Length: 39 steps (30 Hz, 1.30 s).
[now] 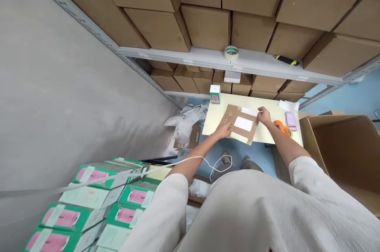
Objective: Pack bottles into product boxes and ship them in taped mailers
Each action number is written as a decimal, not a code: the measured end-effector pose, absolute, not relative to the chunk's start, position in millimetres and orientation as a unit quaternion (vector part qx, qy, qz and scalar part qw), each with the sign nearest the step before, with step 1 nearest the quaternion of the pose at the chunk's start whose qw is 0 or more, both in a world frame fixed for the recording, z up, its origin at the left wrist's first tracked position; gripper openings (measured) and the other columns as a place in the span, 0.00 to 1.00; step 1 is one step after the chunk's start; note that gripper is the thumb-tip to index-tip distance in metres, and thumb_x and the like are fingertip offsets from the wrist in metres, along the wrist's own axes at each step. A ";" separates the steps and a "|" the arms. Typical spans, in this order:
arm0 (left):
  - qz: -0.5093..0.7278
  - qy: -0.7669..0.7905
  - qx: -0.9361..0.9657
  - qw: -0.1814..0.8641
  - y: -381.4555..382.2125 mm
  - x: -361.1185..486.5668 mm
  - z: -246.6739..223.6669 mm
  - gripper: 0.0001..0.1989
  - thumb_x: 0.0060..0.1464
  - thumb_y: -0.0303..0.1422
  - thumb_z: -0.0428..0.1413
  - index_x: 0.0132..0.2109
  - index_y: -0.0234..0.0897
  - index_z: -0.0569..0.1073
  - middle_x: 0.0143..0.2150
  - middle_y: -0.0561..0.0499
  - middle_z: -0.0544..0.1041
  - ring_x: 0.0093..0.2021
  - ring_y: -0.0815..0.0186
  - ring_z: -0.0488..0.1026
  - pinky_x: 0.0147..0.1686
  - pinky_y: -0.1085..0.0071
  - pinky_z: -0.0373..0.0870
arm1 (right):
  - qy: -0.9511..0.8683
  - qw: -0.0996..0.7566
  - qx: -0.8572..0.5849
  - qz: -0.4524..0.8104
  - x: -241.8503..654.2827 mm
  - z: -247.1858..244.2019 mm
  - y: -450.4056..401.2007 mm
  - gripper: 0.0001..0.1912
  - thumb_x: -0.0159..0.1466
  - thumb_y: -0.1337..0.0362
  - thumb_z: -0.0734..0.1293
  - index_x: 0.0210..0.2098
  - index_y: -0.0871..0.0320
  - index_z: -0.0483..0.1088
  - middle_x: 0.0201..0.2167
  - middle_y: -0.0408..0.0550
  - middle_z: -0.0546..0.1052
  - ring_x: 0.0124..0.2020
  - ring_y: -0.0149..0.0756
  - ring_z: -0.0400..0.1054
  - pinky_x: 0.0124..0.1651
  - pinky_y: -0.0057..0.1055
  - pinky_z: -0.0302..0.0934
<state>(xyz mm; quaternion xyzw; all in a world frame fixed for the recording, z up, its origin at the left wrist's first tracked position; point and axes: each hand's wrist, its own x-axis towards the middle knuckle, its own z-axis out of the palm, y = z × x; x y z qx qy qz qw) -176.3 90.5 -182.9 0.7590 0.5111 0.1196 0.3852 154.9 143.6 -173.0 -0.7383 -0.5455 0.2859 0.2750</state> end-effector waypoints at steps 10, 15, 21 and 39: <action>0.044 0.537 0.736 0.410 136.4 -176.3 -228.4 0.26 0.54 0.29 0.58 0.61 0.40 0.75 0.70 0.38 0.71 0.72 0.47 0.67 0.72 0.50 0.63 | -0.662 0.123 -0.677 0.297 120.9 -230.2 114.4 0.24 0.66 0.68 0.59 0.59 0.63 0.75 0.61 0.62 0.77 0.63 0.52 0.70 0.70 0.50 0.62; -0.006 0.609 0.686 0.398 145.4 -176.5 -246.5 0.30 0.53 0.34 0.60 0.65 0.42 0.72 0.75 0.35 0.64 0.76 0.38 0.60 0.70 0.35 0.60 | -0.671 -0.021 -0.664 0.329 103.2 -245.3 86.4 0.32 0.69 0.62 0.63 0.72 0.58 0.65 0.77 0.59 0.64 0.74 0.58 0.59 0.74 0.55 0.56; -0.047 0.601 0.685 0.409 154.3 -168.0 -256.1 0.35 0.51 0.39 0.63 0.67 0.41 0.71 0.79 0.32 0.58 0.77 0.33 0.56 0.70 0.34 0.59 | -0.643 -0.079 -0.685 0.334 125.2 -248.2 91.9 0.40 0.70 0.58 0.63 0.79 0.56 0.53 0.82 0.58 0.51 0.78 0.66 0.51 0.75 0.64 0.52; -0.021 0.628 0.674 0.389 186.3 -136.0 -252.1 0.30 0.60 0.37 0.59 0.68 0.41 0.71 0.75 0.37 0.66 0.72 0.43 0.66 0.68 0.52 0.65 | -0.509 0.058 -0.761 0.399 178.4 -249.6 145.3 0.37 0.63 0.60 0.67 0.71 0.56 0.63 0.74 0.60 0.64 0.70 0.56 0.65 0.70 0.47 0.63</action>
